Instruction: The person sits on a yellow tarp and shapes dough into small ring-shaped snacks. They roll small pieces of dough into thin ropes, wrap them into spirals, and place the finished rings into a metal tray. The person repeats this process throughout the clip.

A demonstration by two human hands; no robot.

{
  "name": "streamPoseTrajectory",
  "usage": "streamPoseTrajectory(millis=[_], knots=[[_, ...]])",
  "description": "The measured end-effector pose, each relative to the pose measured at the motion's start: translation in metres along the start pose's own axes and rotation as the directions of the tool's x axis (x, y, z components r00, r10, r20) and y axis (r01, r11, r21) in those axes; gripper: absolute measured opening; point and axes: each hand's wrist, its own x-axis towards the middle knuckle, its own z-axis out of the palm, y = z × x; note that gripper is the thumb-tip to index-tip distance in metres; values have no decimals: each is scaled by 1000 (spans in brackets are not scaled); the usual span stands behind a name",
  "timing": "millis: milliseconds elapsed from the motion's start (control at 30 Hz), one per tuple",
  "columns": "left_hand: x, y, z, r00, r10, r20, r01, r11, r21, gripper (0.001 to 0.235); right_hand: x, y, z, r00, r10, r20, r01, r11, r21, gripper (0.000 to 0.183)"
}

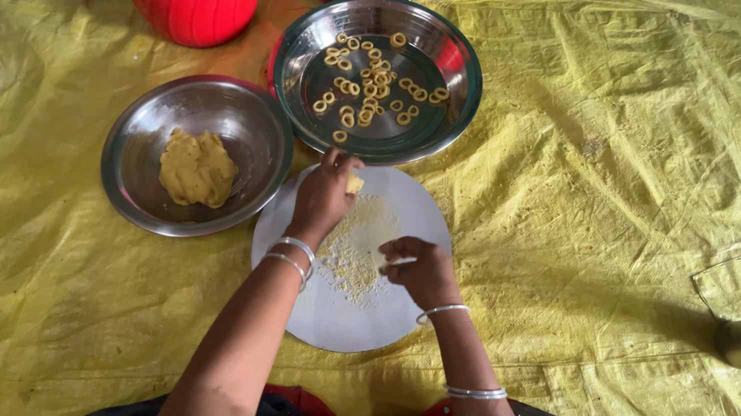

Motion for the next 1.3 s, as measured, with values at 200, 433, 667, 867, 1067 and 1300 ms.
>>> streamPoseTrajectory(millis=[200, 433, 667, 867, 1067, 1300], knots=[[-44, 15, 4, 925, -364, 111, 353, 713, -605, 40, 13, 5, -3, 988, -72, -139, 103, 966, 235, 28], [-100, -2, 22, 799, -412, 438, 523, 114, -845, 34, -19, -49, 12, 852, -523, -14, 509, 835, -209, 53], [-109, 3, 2, 755, -372, 540, 600, 60, -798, 35, -53, -91, 30, 819, -572, -55, 506, 763, -403, 31], [-108, -3, -6, 714, -312, 627, 681, 100, -726, 34, -28, -44, 28, 958, -252, -135, 210, 940, -269, 24], [-101, -24, 16, 664, -146, 733, 723, -127, -680, 46, -3, -20, 18, 992, 120, 44, -122, 785, 607, 35], [-96, -16, 28, 646, -308, 699, 662, -231, -713, 51, -27, -49, 25, 904, -428, -25, 388, 842, -375, 48]])
